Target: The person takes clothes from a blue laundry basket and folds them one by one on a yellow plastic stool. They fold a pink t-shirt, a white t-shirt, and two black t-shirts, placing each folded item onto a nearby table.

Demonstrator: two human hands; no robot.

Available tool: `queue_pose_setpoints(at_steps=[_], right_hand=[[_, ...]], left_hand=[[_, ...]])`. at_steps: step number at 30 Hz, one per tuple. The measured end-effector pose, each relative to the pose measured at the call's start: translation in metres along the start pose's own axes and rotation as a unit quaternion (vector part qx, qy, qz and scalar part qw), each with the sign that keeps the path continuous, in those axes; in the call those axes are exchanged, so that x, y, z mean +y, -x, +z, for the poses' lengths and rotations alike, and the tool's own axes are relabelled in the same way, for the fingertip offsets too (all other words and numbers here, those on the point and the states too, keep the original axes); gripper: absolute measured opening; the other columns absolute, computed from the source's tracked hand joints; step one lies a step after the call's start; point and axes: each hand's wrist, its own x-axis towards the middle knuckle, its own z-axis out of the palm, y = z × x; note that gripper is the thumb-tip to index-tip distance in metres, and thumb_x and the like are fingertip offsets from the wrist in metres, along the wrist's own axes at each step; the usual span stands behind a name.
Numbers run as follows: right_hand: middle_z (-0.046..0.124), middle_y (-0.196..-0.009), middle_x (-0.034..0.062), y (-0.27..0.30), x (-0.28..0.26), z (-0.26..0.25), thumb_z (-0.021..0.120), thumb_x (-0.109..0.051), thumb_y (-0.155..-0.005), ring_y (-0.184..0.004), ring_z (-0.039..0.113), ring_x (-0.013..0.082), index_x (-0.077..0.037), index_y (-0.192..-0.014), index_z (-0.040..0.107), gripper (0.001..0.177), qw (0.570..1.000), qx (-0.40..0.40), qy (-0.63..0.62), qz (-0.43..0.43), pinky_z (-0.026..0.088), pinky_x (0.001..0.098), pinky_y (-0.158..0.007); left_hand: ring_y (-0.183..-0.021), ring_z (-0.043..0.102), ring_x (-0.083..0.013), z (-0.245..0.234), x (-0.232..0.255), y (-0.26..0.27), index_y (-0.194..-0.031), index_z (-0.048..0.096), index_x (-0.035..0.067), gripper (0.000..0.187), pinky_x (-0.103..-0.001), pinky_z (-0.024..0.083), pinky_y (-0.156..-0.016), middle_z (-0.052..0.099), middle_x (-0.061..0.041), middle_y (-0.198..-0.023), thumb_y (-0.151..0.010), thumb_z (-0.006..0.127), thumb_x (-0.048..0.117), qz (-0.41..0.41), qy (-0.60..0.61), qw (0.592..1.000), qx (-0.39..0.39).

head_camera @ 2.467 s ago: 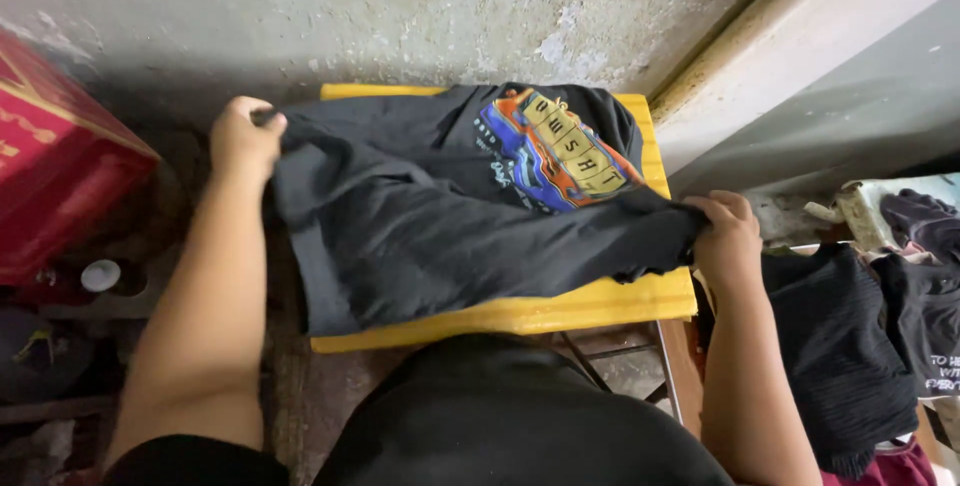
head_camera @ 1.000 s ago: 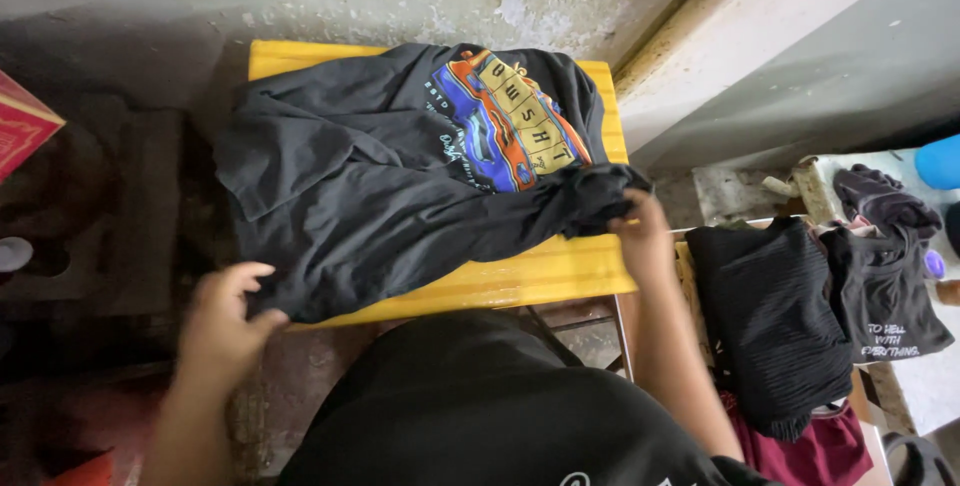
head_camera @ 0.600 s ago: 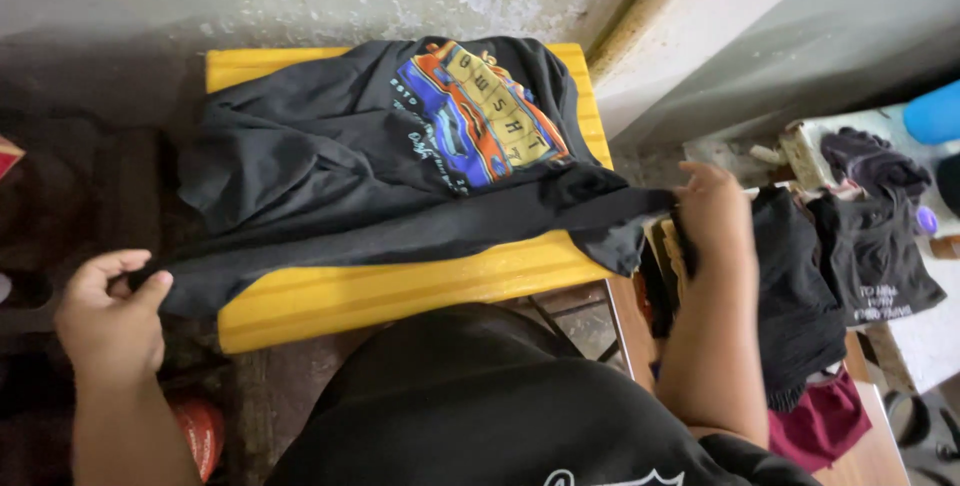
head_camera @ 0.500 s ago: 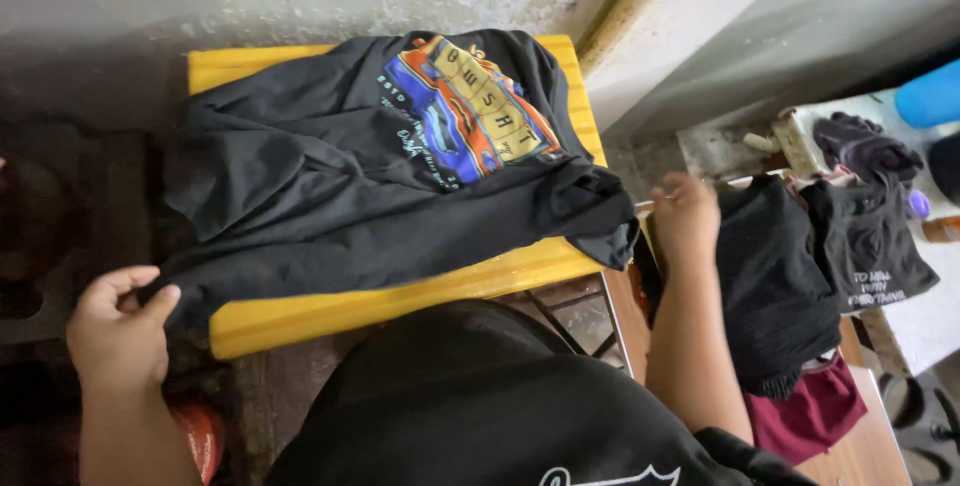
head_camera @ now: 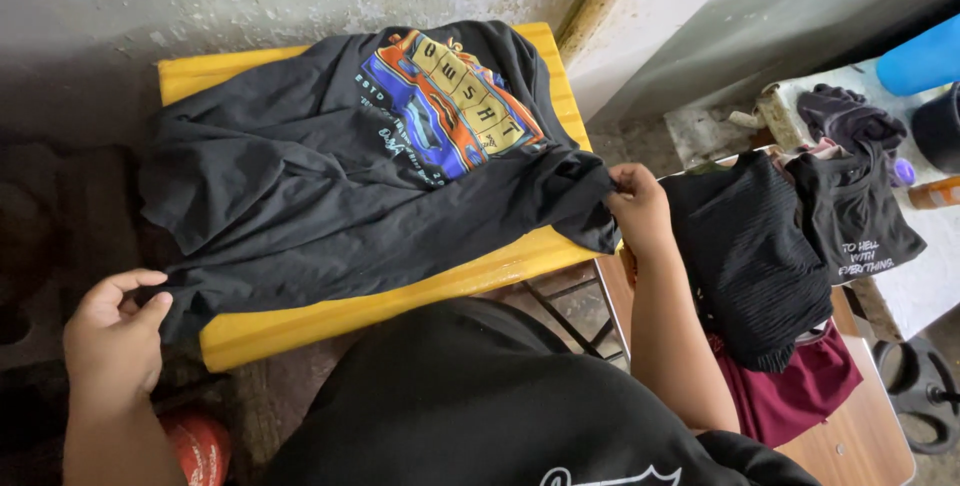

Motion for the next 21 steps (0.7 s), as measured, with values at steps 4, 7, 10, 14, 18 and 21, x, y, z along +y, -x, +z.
queue_pose_setpoints(at_steps=[4, 7, 10, 14, 18, 21], right_hand=[[0.07, -0.101, 0.0074, -0.012, -0.03, -0.013, 0.077, 0.006, -0.085, -0.092, 0.066, 0.0158, 0.0, -0.115, 0.064, 0.034, 0.996, -0.014, -0.027, 0.078, 0.053, 0.029, -0.081], [0.069, -0.098, 0.0051, -0.012, -0.052, -0.029, 0.076, 0.006, -0.079, -0.088, 0.066, 0.0143, -0.004, -0.119, 0.063, 0.043, 0.988, 0.011, -0.082, 0.13, 0.054, 0.0281, -0.078], [0.071, -0.096, 0.0056, -0.014, -0.072, -0.044, 0.076, 0.003, -0.079, -0.086, 0.067, 0.0141, -0.006, -0.12, 0.067, 0.042, 0.978, -0.03, -0.079, 0.19, 0.054, 0.0276, -0.077], [0.07, -0.093, 0.0112, -0.016, -0.109, -0.053, 0.082, -0.005, -0.083, -0.083, 0.066, 0.0181, -0.002, -0.118, 0.072, 0.037, 0.947, -0.112, 0.183, 0.24, 0.052, 0.0315, -0.076], [0.067, -0.097, 0.0101, -0.006, -0.035, -0.062, 0.079, -0.001, -0.087, -0.088, 0.06, 0.0155, 0.0, -0.117, 0.074, 0.03, 0.986, -0.041, 0.056, 0.152, 0.049, 0.0292, -0.079], [0.071, -0.106, 0.0077, 0.001, -0.016, -0.069, 0.067, 0.001, -0.102, -0.095, 0.064, 0.0157, 0.001, -0.116, 0.073, 0.015, 0.968, -0.005, -0.206, 0.146, 0.051, 0.0307, -0.083]], left_hand=[[-0.062, 0.033, -0.0024, -0.003, -0.004, -0.006, -0.115, 0.071, 0.008, 0.024, -0.02, 0.029, -0.053, 0.039, 0.01, -0.078, -0.094, 0.07, -0.005, 0.01, 0.046, 0.999, -0.014], [-0.062, 0.032, -0.0022, -0.01, -0.011, -0.006, -0.117, 0.07, 0.008, 0.027, -0.02, 0.028, -0.053, 0.04, 0.01, -0.078, -0.094, 0.069, -0.006, 0.015, 0.078, 0.996, -0.029], [-0.064, 0.033, -0.0015, -0.013, -0.011, -0.005, -0.118, 0.07, 0.007, 0.028, -0.019, 0.029, -0.055, 0.041, 0.01, -0.08, -0.094, 0.069, -0.007, 0.021, 0.063, 0.997, -0.025], [-0.068, 0.035, 0.0001, -0.018, -0.015, -0.013, -0.114, 0.069, 0.006, 0.024, -0.017, 0.031, -0.06, 0.042, 0.01, -0.084, -0.094, 0.07, -0.008, 0.05, 0.061, 0.996, -0.036], [-0.058, 0.034, -0.0028, -0.013, 0.028, 0.008, -0.115, 0.071, 0.009, 0.023, -0.021, 0.028, -0.049, 0.041, 0.008, -0.077, -0.096, 0.068, -0.004, -0.025, 0.029, 0.999, -0.008], [-0.058, 0.035, -0.0018, -0.017, 0.019, 0.004, -0.111, 0.073, 0.01, 0.021, -0.021, 0.028, -0.049, 0.042, 0.008, -0.079, -0.099, 0.064, -0.005, -0.071, 0.031, 0.997, 0.002]])
